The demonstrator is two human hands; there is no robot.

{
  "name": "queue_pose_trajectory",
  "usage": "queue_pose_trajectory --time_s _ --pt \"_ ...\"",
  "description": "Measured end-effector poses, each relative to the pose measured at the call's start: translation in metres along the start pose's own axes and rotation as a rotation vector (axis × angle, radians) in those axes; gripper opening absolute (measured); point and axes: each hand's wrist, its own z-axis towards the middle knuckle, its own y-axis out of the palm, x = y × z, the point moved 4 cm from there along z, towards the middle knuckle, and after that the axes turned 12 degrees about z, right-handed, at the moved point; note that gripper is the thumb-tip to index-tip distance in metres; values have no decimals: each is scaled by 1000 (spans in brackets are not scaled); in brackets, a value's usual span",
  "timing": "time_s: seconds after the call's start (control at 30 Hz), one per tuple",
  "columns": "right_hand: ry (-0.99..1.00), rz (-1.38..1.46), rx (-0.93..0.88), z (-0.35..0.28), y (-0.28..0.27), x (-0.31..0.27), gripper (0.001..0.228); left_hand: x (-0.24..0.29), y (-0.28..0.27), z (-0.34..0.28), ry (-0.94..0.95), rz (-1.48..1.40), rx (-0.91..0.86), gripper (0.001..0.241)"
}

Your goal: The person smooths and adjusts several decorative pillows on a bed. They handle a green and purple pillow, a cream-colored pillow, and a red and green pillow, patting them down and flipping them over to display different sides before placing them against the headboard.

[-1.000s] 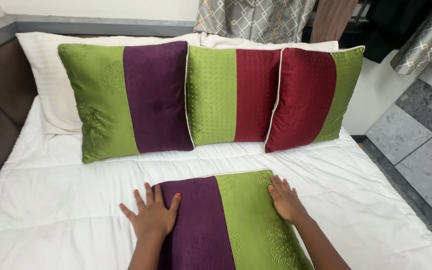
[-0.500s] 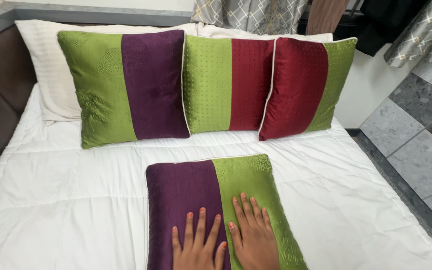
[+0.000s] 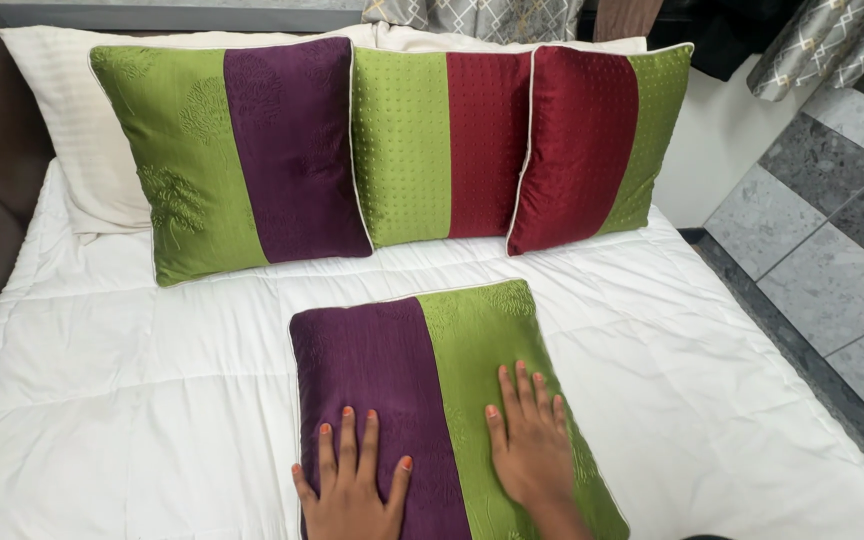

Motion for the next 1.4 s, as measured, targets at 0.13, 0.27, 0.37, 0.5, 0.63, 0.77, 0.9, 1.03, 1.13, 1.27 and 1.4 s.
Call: queue_pose_trajectory --time_s 0.13,0.27,0.37,0.5,0.63,0.77,0.9,1.03,1.13,1.27,1.4 --pt "124 57 -74 -2 -13 24 71 -10 -30 22 -83 81 -419 80" --pt "237 131 -32 -9 -5 48 67 -4 -40 18 -191 116 -621 77" --pt "12 90 258 -40 -8 17 64 29 -64 7 -124 23 -227 67" --pt "-392 -9 515 -84 21 -34 60 68 -65 -25 60 -143 87 59" --pt "-326 109 502 -94 20 -35 58 64 -24 -58 84 -116 81 58" --pt "-218 150 535 -95 21 -29 58 52 -23 -58 -16 -128 19 59" --pt "-134 127 564 -90 20 -19 60 38 -24 -49 -204 -126 -35 58" --pt "-74 133 532 -87 19 -11 62 33 -22 -47 -265 -72 -78 59" --pt "-19 126 515 -82 19 -2 64 29 -25 -45 -288 -48 -89 60" --pt "127 108 448 -72 23 19 67 14 -32 -30 -380 -12 -184 70" --pt "391 317 309 -55 22 44 70 -24 -22 -17 -600 35 -656 80"
